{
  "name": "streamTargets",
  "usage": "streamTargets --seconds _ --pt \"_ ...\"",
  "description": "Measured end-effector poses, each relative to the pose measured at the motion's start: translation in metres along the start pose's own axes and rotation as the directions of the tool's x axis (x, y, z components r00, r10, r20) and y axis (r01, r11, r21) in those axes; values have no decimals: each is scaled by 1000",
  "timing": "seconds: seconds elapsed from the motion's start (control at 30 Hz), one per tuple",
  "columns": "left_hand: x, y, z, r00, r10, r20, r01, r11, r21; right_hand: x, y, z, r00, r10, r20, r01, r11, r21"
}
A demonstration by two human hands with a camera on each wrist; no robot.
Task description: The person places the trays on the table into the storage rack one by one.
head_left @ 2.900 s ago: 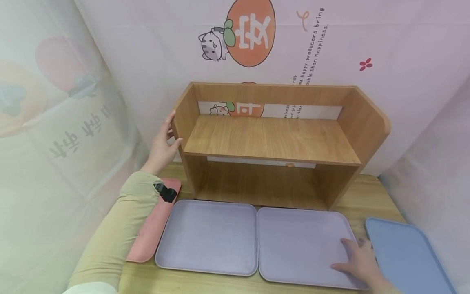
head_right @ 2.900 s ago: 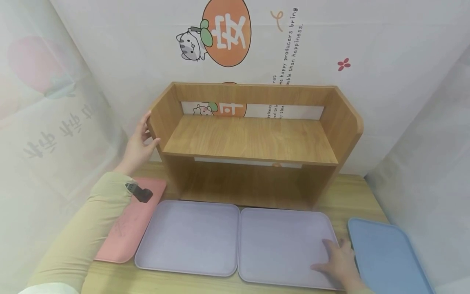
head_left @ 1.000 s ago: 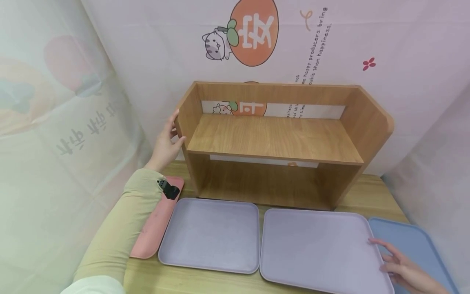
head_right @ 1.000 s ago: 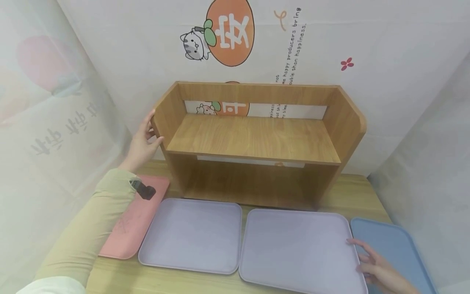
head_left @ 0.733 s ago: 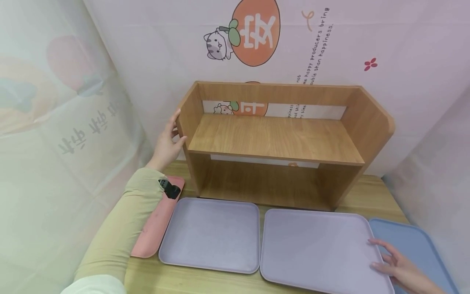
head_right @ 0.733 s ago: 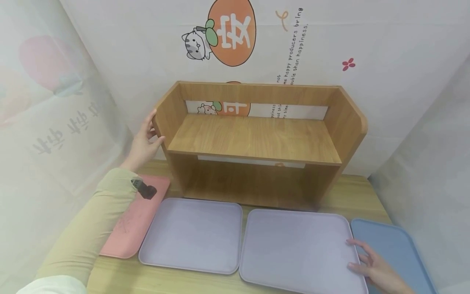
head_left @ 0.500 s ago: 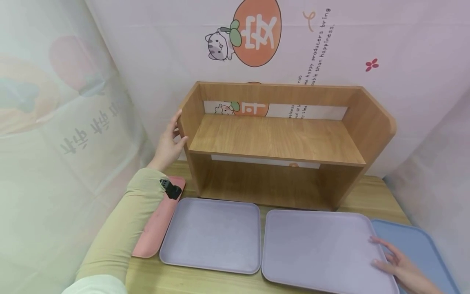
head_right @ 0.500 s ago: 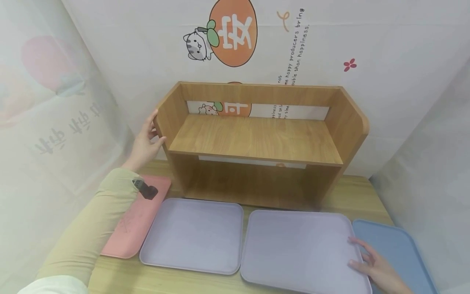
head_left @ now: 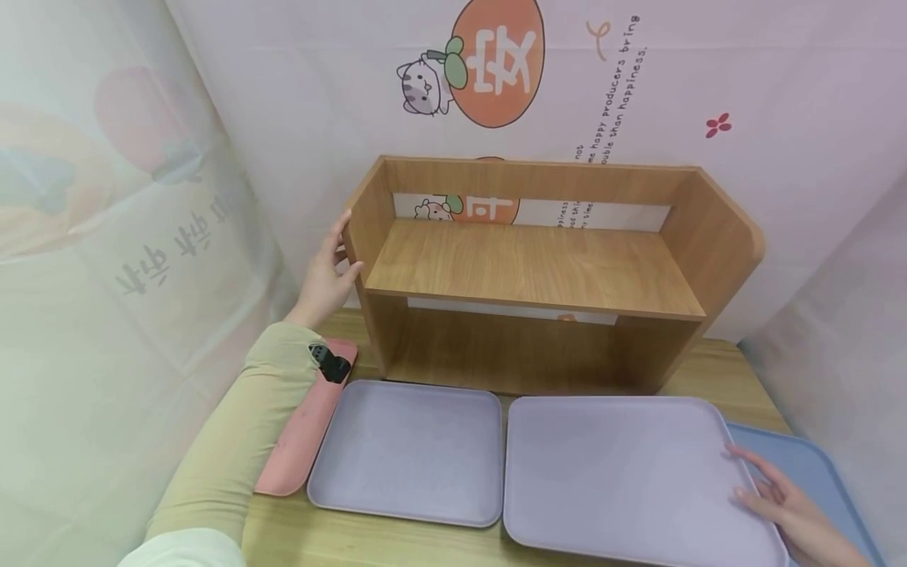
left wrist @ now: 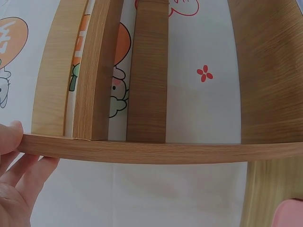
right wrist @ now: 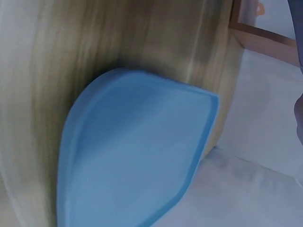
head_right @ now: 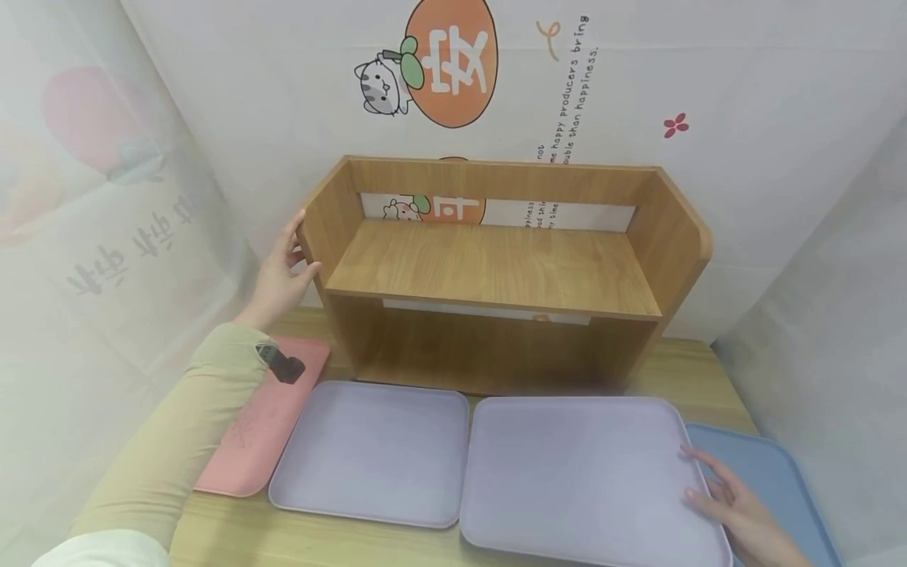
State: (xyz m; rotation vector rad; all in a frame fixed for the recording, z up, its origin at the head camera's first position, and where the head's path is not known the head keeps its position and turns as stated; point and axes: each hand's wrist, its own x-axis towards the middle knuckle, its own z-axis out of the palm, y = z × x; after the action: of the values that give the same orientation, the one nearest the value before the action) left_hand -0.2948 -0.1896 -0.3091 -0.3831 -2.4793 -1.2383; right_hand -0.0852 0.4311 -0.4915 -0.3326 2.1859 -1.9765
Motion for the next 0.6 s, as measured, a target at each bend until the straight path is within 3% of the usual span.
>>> streamTargets --seconds 0.1,0.27,0.43,0.6 --pt "0 0 0 1000 -1 1 1 1000 -3 5 -10 4 993 -83 82 71 988 141" --pt "0 -1 0 1000 2 3 -2 1000 -10 19 -33 17 961 -133 241 31 921 388" --pt "0 0 0 1000 -5 1 5 1000 -4 37 -55 38 930 -216 296 41 865 501" --pt "0 0 -1 1000 5 -4 -5 1000 -4 53 -79 59 922 -261 286 78 849 522"
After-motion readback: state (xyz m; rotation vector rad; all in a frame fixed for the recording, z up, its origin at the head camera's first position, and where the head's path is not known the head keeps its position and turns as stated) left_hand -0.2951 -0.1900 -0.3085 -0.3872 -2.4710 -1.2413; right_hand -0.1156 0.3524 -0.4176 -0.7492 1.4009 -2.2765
